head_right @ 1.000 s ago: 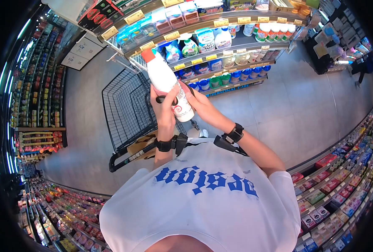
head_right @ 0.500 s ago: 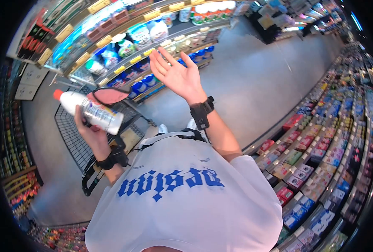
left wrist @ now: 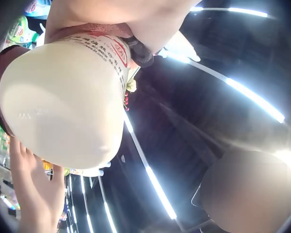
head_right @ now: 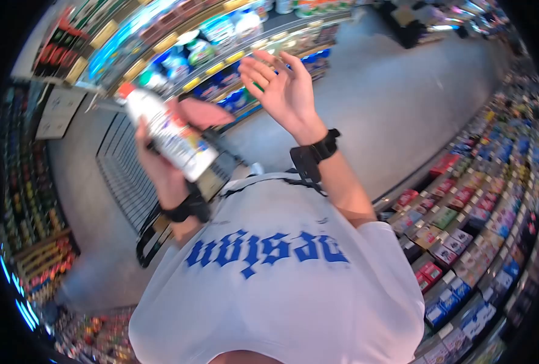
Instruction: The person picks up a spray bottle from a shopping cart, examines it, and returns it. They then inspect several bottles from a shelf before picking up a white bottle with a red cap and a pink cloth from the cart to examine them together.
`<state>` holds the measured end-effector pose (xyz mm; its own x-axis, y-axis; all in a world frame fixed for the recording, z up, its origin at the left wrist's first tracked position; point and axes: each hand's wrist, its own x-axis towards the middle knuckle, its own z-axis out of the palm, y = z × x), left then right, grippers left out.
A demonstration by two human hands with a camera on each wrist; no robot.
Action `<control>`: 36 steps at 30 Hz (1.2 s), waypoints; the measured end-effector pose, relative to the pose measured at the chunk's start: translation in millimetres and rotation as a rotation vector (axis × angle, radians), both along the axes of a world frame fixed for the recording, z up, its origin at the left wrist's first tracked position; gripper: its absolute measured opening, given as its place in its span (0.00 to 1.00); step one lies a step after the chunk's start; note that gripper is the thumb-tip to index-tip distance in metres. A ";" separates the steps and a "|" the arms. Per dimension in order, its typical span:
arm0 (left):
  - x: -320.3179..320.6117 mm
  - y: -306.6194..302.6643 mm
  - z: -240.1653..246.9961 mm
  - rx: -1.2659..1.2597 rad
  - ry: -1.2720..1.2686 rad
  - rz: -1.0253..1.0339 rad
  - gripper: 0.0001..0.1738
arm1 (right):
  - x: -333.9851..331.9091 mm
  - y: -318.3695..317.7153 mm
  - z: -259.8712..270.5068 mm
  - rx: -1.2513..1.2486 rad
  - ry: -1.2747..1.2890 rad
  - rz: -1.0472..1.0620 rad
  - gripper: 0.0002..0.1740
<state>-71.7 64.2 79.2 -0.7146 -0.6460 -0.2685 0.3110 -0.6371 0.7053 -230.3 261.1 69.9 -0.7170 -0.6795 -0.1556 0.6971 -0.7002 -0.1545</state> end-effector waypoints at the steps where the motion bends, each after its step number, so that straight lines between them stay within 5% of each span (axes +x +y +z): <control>1: -3.7 0.0 -2.4 0.013 -0.014 -0.025 0.25 | 11.9 -11.5 5.1 0.304 0.240 0.146 0.24; 2: -5.0 2.5 0.3 0.028 0.018 -0.107 0.24 | 24.7 -26.3 -1.8 0.405 0.369 0.232 0.31; 7: -16.2 16.3 -0.6 0.057 -0.022 -0.111 0.18 | 64.7 -60.7 3.4 0.384 0.361 0.497 0.23; 18: -3.0 8.3 -12.6 -0.180 -0.058 -0.007 0.18 | 82.1 -68.7 -21.6 0.720 0.792 0.107 0.23; 21: 2.4 9.3 -3.2 0.155 0.123 0.094 0.22 | 79.9 -61.3 -3.9 0.752 0.876 0.176 0.23; 25: 5.8 -1.7 -5.7 0.121 0.267 0.056 0.37 | 90.6 -61.8 12.6 0.752 1.002 0.157 0.23; 36: 5.3 -12.0 -32.8 0.256 0.340 0.071 0.36 | 85.2 -71.2 5.1 0.625 0.956 0.209 0.22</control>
<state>-66.4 52.3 46.4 -0.7461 -0.6399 -0.1837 0.5478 -0.7469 0.3770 -145.0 190.0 74.9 -0.6061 -0.7944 0.0384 0.2021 -0.2006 -0.9586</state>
